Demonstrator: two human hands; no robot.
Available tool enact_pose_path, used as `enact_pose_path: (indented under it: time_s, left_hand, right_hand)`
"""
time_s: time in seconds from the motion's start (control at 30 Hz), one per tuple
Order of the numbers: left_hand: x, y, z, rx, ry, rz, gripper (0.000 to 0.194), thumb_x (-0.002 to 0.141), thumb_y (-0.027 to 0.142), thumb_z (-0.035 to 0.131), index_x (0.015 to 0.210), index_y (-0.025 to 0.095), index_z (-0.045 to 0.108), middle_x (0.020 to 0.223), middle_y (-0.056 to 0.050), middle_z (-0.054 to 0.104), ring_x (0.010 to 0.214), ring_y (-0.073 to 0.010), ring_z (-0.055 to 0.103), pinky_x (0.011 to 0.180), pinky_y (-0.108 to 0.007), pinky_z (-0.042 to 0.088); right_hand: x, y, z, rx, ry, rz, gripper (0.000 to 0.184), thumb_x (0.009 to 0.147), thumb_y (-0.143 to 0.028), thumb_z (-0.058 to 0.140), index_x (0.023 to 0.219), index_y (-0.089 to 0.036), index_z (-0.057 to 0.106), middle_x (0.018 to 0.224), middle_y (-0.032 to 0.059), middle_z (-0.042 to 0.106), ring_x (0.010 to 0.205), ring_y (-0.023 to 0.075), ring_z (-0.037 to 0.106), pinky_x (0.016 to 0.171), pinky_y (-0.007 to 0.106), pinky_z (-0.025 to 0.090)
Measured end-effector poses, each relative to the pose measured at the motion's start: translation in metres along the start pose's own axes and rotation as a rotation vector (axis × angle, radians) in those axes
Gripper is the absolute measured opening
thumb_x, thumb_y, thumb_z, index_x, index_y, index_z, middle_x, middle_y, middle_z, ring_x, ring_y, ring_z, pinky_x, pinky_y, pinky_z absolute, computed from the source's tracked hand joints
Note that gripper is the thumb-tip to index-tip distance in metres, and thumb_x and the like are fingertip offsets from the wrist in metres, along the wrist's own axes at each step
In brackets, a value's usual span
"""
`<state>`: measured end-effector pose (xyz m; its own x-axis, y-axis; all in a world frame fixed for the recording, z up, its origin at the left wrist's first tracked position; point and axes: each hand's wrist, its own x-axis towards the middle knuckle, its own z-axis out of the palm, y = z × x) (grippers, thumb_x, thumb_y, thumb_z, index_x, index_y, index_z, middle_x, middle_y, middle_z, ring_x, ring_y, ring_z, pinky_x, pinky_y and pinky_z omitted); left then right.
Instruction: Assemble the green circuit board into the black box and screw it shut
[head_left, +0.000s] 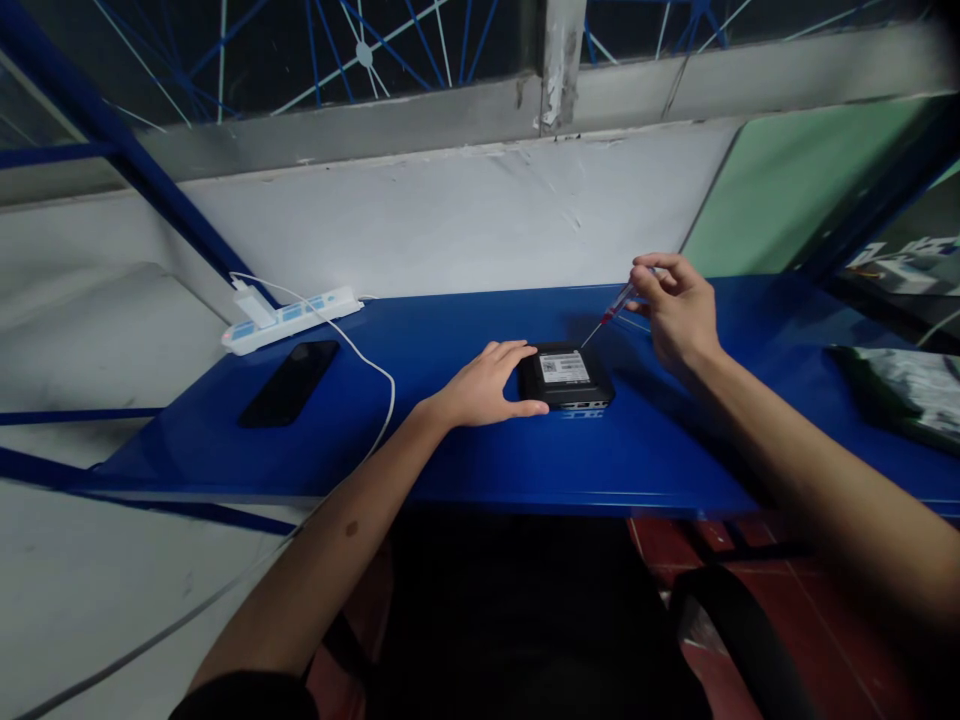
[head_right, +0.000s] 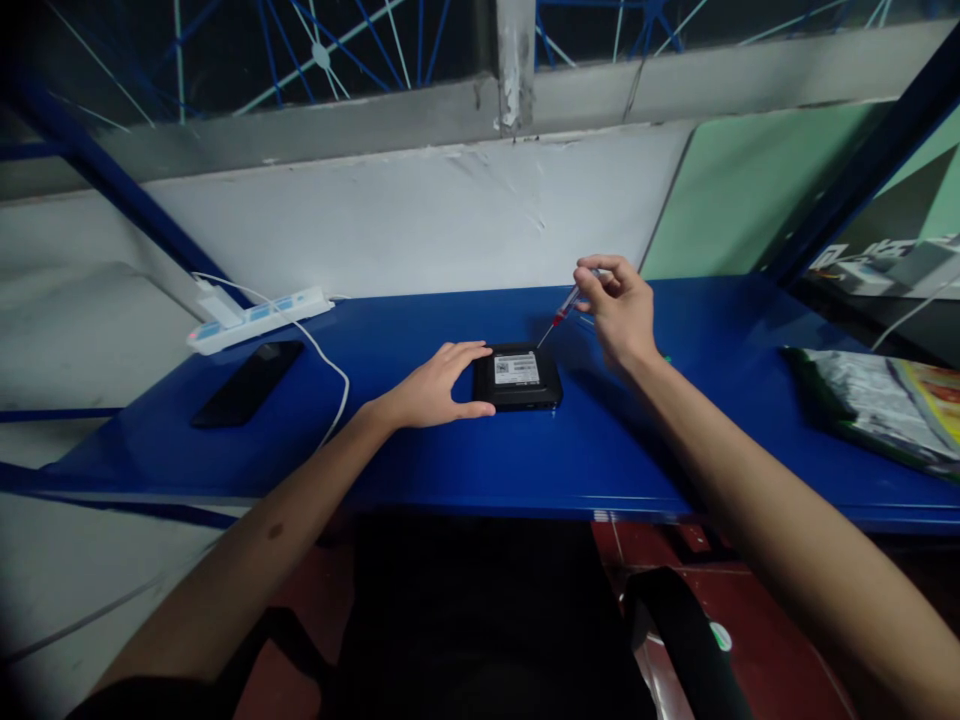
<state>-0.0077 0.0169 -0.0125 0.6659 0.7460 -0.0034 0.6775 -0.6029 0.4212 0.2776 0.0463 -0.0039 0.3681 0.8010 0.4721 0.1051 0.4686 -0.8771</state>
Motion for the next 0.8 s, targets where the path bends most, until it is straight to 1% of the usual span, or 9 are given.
enact_pose_path:
  time_s: [0.1,0.17,0.23,0.3,0.4,0.53,0.67,0.73,0.8]
  left_hand:
    - [0.0001,0.0003,-0.0001,-0.004,-0.003,-0.006,0.101,0.079,0.081,0.057,0.157,0.023,0.031,0.166,-0.01,0.028,0.153,-0.0396,0.021,0.122,-0.059,0.026]
    - [0.0001,0.0012,-0.0008,-0.01,-0.001,-0.006,0.101,0.079,0.081,0.057,0.157,0.023,0.031,0.166,-0.01,0.028,0.153,-0.0393,0.021,0.122,-0.059,0.026]
    - [-0.0001,0.0021,-0.0016,-0.014,-0.002,0.0,0.101,0.079,0.081,0.056,0.157,0.023,0.031,0.165,-0.011,0.029,0.152,-0.039,0.022,0.121,-0.06,0.028]
    - [-0.0003,0.0025,-0.0022,-0.011,0.001,0.013,0.1,0.079,0.081,0.056,0.156,0.023,0.032,0.165,-0.011,0.03,0.152,-0.0386,0.024,0.121,-0.059,0.029]
    - [-0.0003,0.0016,-0.002,-0.005,0.008,0.019,0.099,0.08,0.08,0.056,0.156,0.023,0.032,0.165,-0.011,0.03,0.151,-0.0374,0.025,0.122,-0.058,0.028]
    - [-0.0001,0.0003,-0.0011,-0.004,0.006,0.016,0.098,0.08,0.079,0.057,0.157,0.024,0.031,0.165,-0.01,0.029,0.152,-0.0376,0.024,0.123,-0.057,0.027]
    - [-0.0001,0.0013,-0.0015,-0.011,-0.006,0.008,0.098,0.079,0.077,0.058,0.157,0.025,0.031,0.165,-0.01,0.029,0.151,-0.0397,0.023,0.121,-0.059,0.029]
    - [-0.0003,0.002,-0.0019,-0.016,-0.003,0.01,0.097,0.079,0.077,0.057,0.157,0.025,0.03,0.165,-0.01,0.029,0.151,-0.0402,0.023,0.12,-0.06,0.029]
    - [-0.0004,0.0023,-0.0021,-0.016,0.004,0.011,0.098,0.079,0.078,0.057,0.157,0.024,0.031,0.165,-0.011,0.029,0.151,-0.0399,0.023,0.121,-0.059,0.028]
  right_hand:
    - [0.0011,0.0024,-0.0016,-0.014,-0.017,0.008,0.027,0.08,-0.044,0.076,0.103,-0.033,0.069,0.087,0.002,0.071,0.086,0.0198,0.072,0.071,0.037,0.064]
    - [0.0011,0.0035,-0.0018,-0.015,-0.034,0.019,0.027,0.084,-0.047,0.072,0.107,-0.033,0.068,0.097,0.0037,0.074,0.091,0.0214,0.074,0.072,0.038,0.064]
    - [0.0008,0.0041,-0.0014,-0.013,-0.044,0.033,0.024,0.086,-0.048,0.069,0.105,-0.033,0.067,0.1,0.0041,0.075,0.09,0.0212,0.075,0.07,0.038,0.064]
    - [0.0001,0.0041,-0.0006,-0.018,-0.046,0.037,0.024,0.087,-0.048,0.067,0.106,-0.033,0.066,0.099,0.004,0.074,0.089,0.0203,0.075,0.068,0.036,0.064]
    - [-0.0013,0.0032,0.001,-0.039,-0.025,0.014,0.025,0.086,-0.048,0.069,0.104,-0.032,0.066,0.091,0.0025,0.07,0.083,0.0186,0.073,0.065,0.034,0.063]
    - [-0.0012,0.0026,0.0022,-0.047,0.01,-0.026,0.024,0.08,-0.051,0.076,0.093,-0.033,0.067,0.078,0.0003,0.062,0.076,0.0181,0.069,0.062,0.035,0.062]
    - [0.0,0.0025,0.0013,-0.039,0.032,-0.051,0.025,0.076,-0.053,0.078,0.085,-0.033,0.066,0.071,-0.0003,0.059,0.071,0.0182,0.068,0.061,0.036,0.062]
    - [-0.0004,0.0015,0.0006,-0.042,0.031,-0.042,0.024,0.077,-0.05,0.078,0.09,-0.032,0.067,0.074,0.0,0.061,0.074,0.0189,0.07,0.063,0.036,0.062]
    - [-0.0016,-0.0004,0.0006,-0.039,0.024,-0.025,0.027,0.079,-0.047,0.076,0.1,-0.033,0.067,0.083,0.0011,0.068,0.081,0.0199,0.073,0.065,0.035,0.063]
